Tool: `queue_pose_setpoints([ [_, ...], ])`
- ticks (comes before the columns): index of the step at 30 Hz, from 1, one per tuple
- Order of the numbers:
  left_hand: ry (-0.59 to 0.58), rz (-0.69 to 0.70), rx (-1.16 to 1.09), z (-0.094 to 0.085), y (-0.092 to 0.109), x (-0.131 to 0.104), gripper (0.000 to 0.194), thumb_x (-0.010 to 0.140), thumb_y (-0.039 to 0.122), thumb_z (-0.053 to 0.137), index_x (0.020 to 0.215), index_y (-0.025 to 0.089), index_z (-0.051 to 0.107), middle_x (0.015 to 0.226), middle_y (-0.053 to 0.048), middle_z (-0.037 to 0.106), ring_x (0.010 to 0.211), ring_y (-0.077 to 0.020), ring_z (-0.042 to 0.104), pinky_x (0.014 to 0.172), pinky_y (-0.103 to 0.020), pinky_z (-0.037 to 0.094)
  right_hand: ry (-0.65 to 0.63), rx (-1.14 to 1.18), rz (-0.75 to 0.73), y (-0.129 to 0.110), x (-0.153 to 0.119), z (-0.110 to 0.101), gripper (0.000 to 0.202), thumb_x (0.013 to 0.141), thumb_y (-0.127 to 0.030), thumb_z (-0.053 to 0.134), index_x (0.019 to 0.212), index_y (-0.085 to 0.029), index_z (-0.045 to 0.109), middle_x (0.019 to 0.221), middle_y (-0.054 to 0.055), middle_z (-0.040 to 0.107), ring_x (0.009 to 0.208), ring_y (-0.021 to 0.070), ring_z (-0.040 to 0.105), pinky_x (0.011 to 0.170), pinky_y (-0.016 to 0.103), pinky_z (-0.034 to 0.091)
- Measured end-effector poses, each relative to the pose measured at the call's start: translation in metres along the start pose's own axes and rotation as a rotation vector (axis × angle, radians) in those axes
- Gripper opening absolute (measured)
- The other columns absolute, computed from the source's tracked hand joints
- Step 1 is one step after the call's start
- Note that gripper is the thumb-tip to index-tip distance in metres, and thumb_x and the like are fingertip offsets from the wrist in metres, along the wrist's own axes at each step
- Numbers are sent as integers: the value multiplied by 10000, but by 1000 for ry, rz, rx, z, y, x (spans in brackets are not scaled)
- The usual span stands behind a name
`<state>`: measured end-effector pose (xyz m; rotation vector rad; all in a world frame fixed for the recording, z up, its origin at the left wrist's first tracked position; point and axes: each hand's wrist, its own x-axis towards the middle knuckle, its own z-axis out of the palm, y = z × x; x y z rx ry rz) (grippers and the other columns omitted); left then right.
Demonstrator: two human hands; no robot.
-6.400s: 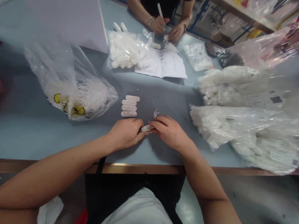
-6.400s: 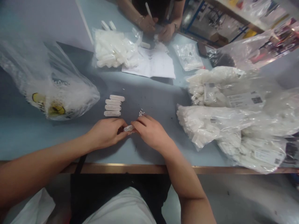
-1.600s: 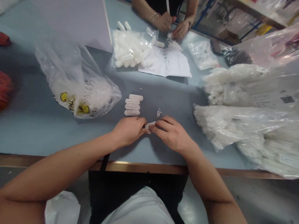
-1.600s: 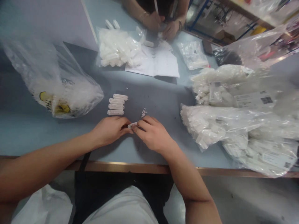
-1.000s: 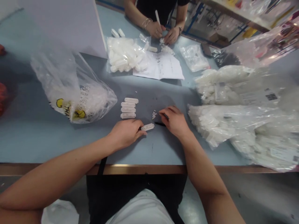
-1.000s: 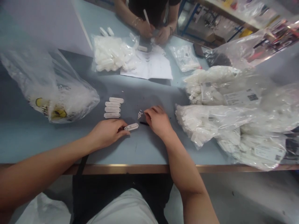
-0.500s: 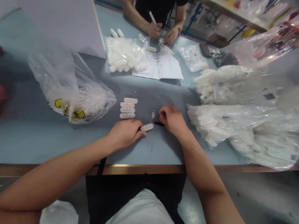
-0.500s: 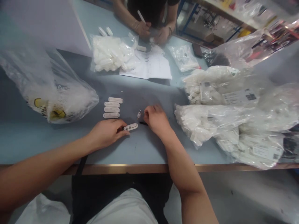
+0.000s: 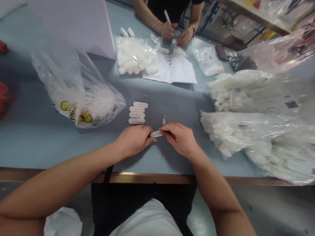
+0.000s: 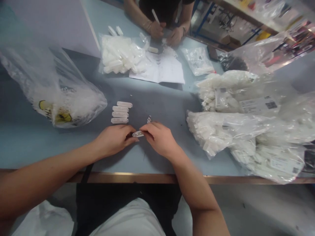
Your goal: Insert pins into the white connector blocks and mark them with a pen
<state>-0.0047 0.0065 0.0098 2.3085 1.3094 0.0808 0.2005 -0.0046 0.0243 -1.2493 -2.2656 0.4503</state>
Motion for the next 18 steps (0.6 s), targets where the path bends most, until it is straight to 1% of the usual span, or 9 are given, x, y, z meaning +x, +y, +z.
queue_pose_setpoints([
  [4,6,12,15,3,-1,0,358,884,520,473,988,201,600,880,-48,665,805,-206,634,617,-278,429,-7,-40,-48,-1,0,7,89,863,-192,606,860,-235,684,882,21,672,822,140,594,745,253,473],
  [6,14,23,15,4,-2,0,378,878,543,476,978,200,599,880,-47,664,808,-200,633,611,-268,419,-19,-49,-55,0,1,9,67,848,-201,634,831,-231,692,855,24,659,807,140,588,732,249,473],
  [13,43,57,22,8,-4,1,360,857,547,521,942,204,591,865,-31,661,808,-189,632,609,-260,403,-68,-5,-53,2,2,9,77,835,-183,650,805,-234,700,809,5,654,778,123,604,709,223,471],
  [18,38,76,19,7,-4,1,350,851,538,537,920,200,592,848,-28,658,788,-184,630,591,-264,394,-97,34,-51,2,3,7,86,833,-167,645,804,-229,696,814,4,657,772,116,609,696,213,464],
])
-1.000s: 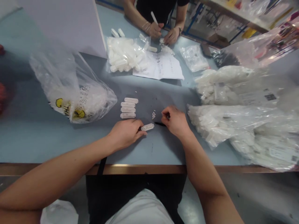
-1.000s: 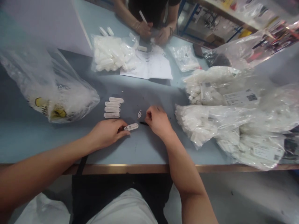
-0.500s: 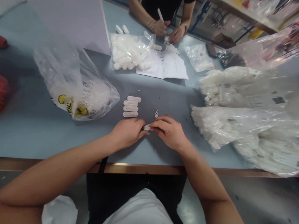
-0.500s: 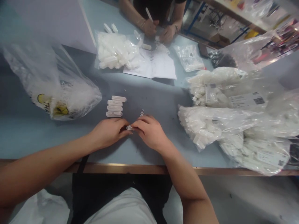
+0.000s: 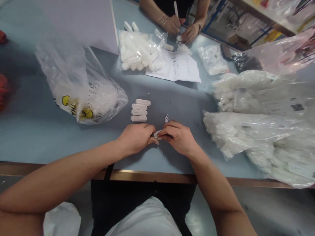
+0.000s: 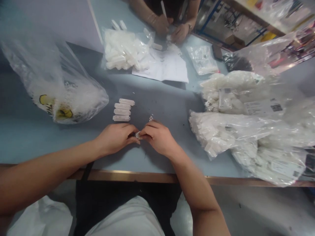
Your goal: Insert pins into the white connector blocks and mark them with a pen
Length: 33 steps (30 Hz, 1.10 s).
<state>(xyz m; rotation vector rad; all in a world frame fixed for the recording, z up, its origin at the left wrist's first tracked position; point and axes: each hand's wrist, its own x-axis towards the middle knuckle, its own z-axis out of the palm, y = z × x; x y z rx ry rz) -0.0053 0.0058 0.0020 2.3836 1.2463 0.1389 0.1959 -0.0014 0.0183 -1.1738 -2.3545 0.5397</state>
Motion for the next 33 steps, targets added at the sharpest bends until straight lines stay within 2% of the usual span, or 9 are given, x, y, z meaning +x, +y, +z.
queue_pose_setpoints([
  [10,14,23,45,2,-1,-1,354,868,545,504,924,208,595,837,-19,667,774,-189,638,558,-266,364,-29,-137,-106,-1,0,1,161,894,-204,574,772,-212,679,780,18,637,767,136,560,723,247,448],
  [27,23,26,37,3,-2,0,351,865,545,511,917,209,599,833,-14,674,770,-191,640,543,-259,353,-60,-177,-84,-2,0,-1,114,889,-215,584,814,-201,669,825,31,635,793,148,554,757,254,442],
  [33,23,-14,12,1,-1,2,347,864,534,519,933,208,614,857,-19,680,801,-197,647,582,-269,399,-46,-280,-192,-1,-4,-10,169,919,-199,519,982,-214,675,881,55,635,816,165,531,770,298,435],
])
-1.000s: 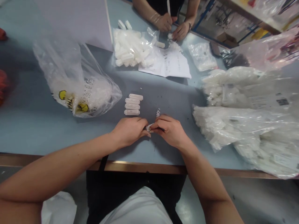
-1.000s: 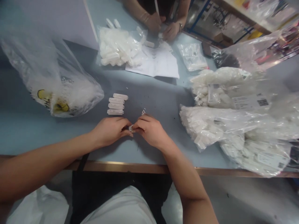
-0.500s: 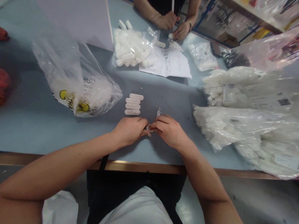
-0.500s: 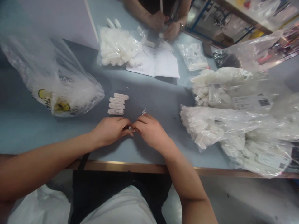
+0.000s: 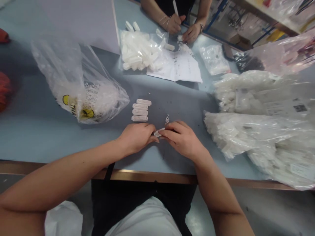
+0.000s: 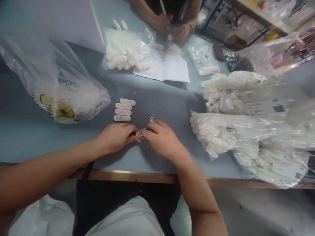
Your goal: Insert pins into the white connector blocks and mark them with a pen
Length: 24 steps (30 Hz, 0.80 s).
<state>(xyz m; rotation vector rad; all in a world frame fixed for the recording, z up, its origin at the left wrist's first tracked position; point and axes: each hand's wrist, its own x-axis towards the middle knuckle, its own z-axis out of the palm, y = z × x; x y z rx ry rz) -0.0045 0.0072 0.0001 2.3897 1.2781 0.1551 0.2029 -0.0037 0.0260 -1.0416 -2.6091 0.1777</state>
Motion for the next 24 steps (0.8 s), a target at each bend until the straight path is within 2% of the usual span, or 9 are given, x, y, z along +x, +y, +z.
queue_pose_setpoints([
  [3,-21,-12,3,-1,1,0,306,876,491,521,930,206,617,870,-23,683,813,-199,648,599,-272,413,-62,-78,-52,-1,-2,-4,223,932,-174,471,1037,-233,660,883,55,626,831,175,508,764,318,418],
  [7,-25,-8,29,-2,1,0,269,897,440,500,928,198,613,886,-31,683,823,-210,650,616,-283,426,-155,-118,-96,-6,-1,-6,230,943,-178,443,1039,-202,650,870,74,613,858,193,498,759,337,414],
  [9,-30,-14,32,-3,1,0,274,900,441,493,927,196,612,891,-34,684,825,-213,651,611,-284,426,-147,-104,-94,-6,0,-6,230,939,-174,445,1025,-205,657,860,72,610,861,192,501,765,338,421],
  [11,-35,-25,25,-3,1,-1,299,896,467,491,926,197,615,885,-35,682,824,-215,651,602,-283,424,-83,-73,-71,-4,0,-5,246,924,-156,455,1038,-220,663,858,61,617,840,182,512,763,328,434],
  [15,-28,-38,-2,-3,2,0,350,870,533,506,967,220,627,900,-27,682,829,-208,647,623,-280,433,163,-21,99,12,-4,-1,306,887,-121,474,1102,-241,654,902,52,646,818,169,553,759,310,473],
  [18,-33,-47,-4,-4,3,1,355,869,536,506,995,227,629,913,-27,682,837,-206,642,641,-280,435,268,-48,288,28,-6,3,228,891,-176,503,1019,-244,679,889,52,652,840,183,584,766,320,490],
  [21,-57,-61,1,-6,4,2,348,874,523,503,998,224,630,917,-29,680,832,-208,640,632,-282,429,229,-35,368,41,-3,7,189,893,-209,514,960,-223,690,870,60,650,852,199,590,772,326,486],
  [24,-63,-70,4,-6,4,2,350,870,529,505,985,224,631,902,-28,679,820,-208,639,627,-282,424,143,-19,367,48,3,13,241,901,-179,480,1027,-223,681,913,66,644,882,201,570,806,321,466],
])
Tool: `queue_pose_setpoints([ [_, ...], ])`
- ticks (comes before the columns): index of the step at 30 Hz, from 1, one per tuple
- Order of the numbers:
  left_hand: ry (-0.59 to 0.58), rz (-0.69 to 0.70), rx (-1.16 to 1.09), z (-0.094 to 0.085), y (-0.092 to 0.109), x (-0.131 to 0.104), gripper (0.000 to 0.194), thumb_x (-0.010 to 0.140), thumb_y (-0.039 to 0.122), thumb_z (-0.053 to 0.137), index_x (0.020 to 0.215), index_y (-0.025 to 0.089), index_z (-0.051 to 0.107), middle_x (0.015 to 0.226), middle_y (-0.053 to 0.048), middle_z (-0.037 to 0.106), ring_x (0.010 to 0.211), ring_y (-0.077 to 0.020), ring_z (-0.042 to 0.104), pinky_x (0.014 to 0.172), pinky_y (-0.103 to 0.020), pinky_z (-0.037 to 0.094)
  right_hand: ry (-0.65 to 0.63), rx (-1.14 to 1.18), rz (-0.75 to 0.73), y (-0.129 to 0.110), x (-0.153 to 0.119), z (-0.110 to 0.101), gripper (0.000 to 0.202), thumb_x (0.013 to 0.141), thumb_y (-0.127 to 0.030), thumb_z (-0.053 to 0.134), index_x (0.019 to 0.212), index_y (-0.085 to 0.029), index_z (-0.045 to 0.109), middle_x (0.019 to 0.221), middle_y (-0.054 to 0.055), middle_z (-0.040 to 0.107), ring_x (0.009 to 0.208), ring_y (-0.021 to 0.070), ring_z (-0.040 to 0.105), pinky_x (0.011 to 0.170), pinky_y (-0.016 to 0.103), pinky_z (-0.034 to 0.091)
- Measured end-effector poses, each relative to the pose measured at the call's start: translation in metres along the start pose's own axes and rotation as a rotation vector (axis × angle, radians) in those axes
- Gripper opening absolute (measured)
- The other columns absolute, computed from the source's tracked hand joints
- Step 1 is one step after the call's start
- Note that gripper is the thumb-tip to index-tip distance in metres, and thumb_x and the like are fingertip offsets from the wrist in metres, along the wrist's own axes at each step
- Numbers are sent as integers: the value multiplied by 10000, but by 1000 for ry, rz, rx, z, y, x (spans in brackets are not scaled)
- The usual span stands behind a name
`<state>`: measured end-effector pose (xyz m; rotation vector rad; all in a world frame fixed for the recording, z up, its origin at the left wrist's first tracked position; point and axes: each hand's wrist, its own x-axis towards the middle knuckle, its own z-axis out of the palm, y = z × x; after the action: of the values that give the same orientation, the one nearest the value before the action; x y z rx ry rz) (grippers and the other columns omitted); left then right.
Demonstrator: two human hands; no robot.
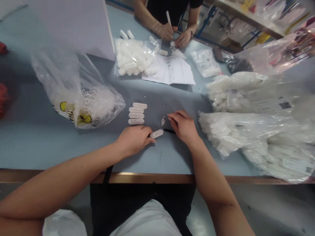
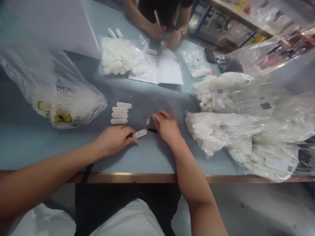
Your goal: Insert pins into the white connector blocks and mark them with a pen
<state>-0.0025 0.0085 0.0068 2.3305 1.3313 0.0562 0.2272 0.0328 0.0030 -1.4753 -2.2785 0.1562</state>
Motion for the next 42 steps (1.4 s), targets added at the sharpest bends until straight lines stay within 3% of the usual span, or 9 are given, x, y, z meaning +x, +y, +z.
queue_pose_setpoints([
  [3,3,4,-3,1,-1,0,356,868,538,502,973,223,627,884,-26,678,810,-207,638,626,-282,423,-48,-57,-40,0,5,8,314,912,-138,441,1095,-250,670,959,58,629,885,191,533,804,298,437],
  [9,-4,8,1,-1,0,0,350,869,533,502,975,222,622,883,-23,678,816,-209,638,623,-279,421,-99,-193,-78,-3,11,12,255,946,-187,426,902,-198,677,859,65,615,855,198,497,800,295,401],
  [13,-7,2,-5,-2,0,-1,358,870,530,501,993,216,623,891,-30,677,809,-196,636,627,-275,425,-72,-238,-44,0,10,15,224,944,-194,408,874,-162,619,858,95,595,850,216,503,797,328,397],
  [18,13,16,-11,-1,-1,-2,356,872,526,492,1017,223,608,893,-32,677,809,-210,641,613,-285,428,26,-56,60,-1,5,6,97,835,-126,476,845,-175,559,804,62,589,766,190,526,699,302,420],
  [23,6,17,-23,-2,0,-3,318,874,485,510,1025,217,591,913,-39,673,830,-216,640,634,-288,441,82,93,142,-14,-3,-12,140,748,-97,529,799,-216,583,747,9,618,697,157,566,643,266,439],
  [28,-1,40,-31,-4,-1,-4,303,866,451,537,1049,212,568,930,-44,660,842,-219,632,658,-297,450,92,196,64,-27,-9,-18,229,872,-136,487,981,-242,659,915,17,687,799,139,640,720,255,484],
  [37,17,52,-23,0,-4,-5,285,875,456,515,1000,205,562,901,-44,651,802,-217,632,621,-299,435,-41,247,-48,-46,-16,-16,180,873,-132,535,931,-244,663,863,-7,707,788,129,645,716,238,487],
  [42,37,57,-17,2,-3,-5,296,886,475,486,973,200,555,878,-42,651,793,-206,633,602,-288,425,-66,268,-133,-50,-15,-10,88,851,-208,629,842,-250,705,838,16,671,844,154,587,750,266,483],
])
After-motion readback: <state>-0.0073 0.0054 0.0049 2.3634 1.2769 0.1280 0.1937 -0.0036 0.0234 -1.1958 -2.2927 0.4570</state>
